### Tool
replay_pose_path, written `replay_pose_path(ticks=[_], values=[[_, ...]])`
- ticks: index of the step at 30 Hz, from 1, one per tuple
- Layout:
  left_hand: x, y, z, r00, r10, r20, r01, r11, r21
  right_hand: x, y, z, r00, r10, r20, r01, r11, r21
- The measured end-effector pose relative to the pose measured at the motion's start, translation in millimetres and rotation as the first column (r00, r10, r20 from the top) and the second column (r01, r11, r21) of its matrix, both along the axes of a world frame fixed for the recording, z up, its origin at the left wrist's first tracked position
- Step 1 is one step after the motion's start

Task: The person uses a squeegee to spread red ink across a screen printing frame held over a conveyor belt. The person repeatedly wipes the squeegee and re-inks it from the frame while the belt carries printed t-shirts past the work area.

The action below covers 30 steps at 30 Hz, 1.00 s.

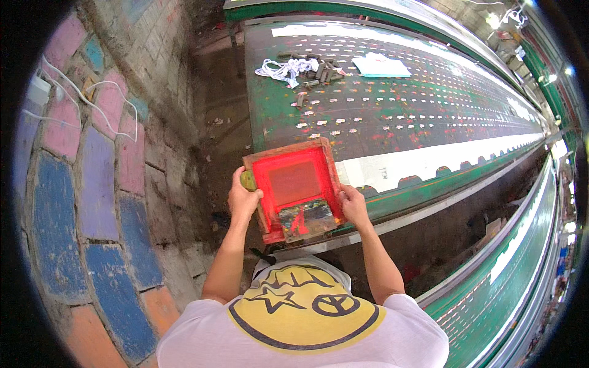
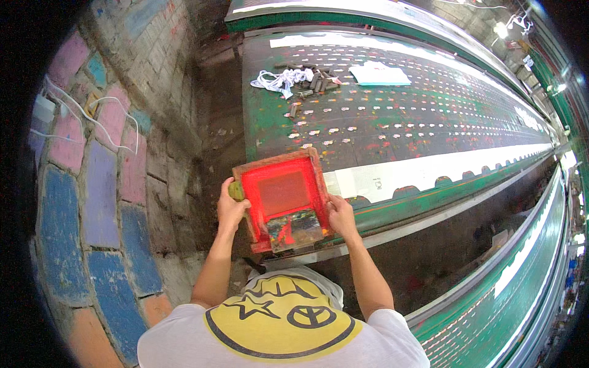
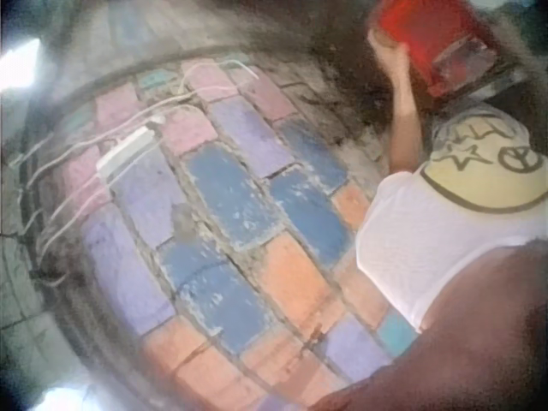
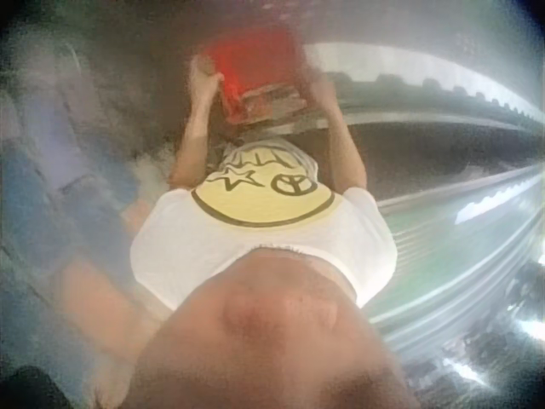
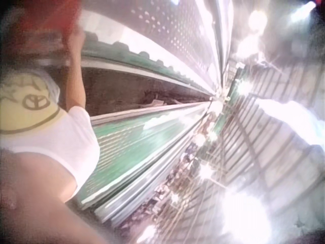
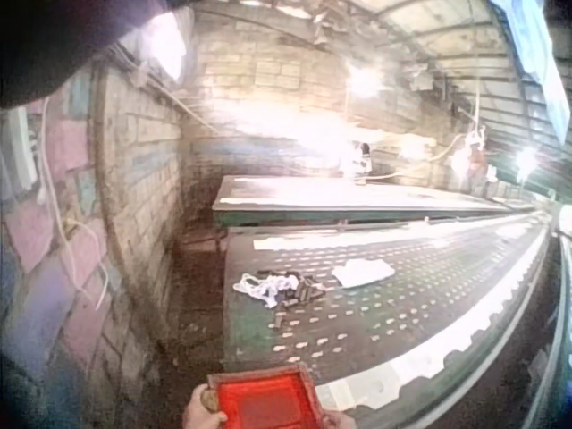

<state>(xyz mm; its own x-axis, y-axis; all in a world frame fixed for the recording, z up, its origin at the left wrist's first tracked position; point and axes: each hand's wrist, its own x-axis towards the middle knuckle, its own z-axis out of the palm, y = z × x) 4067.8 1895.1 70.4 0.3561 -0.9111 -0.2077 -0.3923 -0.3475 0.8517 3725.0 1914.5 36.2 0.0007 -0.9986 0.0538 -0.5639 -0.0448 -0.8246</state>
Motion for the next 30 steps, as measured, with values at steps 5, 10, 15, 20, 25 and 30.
replay_pose_path(ticks=[5, 10, 15, 20, 25, 30], values=[[-44.4, -2.1, -5.8, 0.999, -0.015, 0.052, 0.011, 0.997, 0.076, -43.9, -2.0, -0.3, 0.997, 0.019, -0.081, -0.015, 0.999, 0.048], [-78.4, -3.2, -1.8, 0.995, -0.024, 0.097, 0.007, 0.985, 0.174, -76.8, 1.4, -13.5, 0.991, 0.018, -0.13, -0.005, 0.995, 0.098], [-91.0, -7.5, -8.5, 0.995, -0.033, 0.094, 0.015, 0.983, 0.182, -93.5, 0.0, -8.2, 0.988, 0.046, -0.148, -0.021, 0.985, 0.171], [-101.9, -13.2, -9.1, 0.991, -0.052, 0.123, 0.027, 0.98, 0.196, -106.7, -4.4, -10.2, 0.986, 0.073, -0.152, -0.042, 0.98, 0.195], [-105.5, -18.9, -11.9, 0.986, -0.074, 0.147, 0.038, 0.971, 0.238, -117.7, -1.0, -17.5, 0.993, 0.067, -0.095, -0.05, 0.983, 0.175], [-107.0, -20.3, -15.2, 0.98, -0.081, 0.181, 0.035, 0.969, 0.243, -121.6, -1.7, -15.6, 0.998, 0.066, 0.003, -0.065, 0.979, 0.192]])
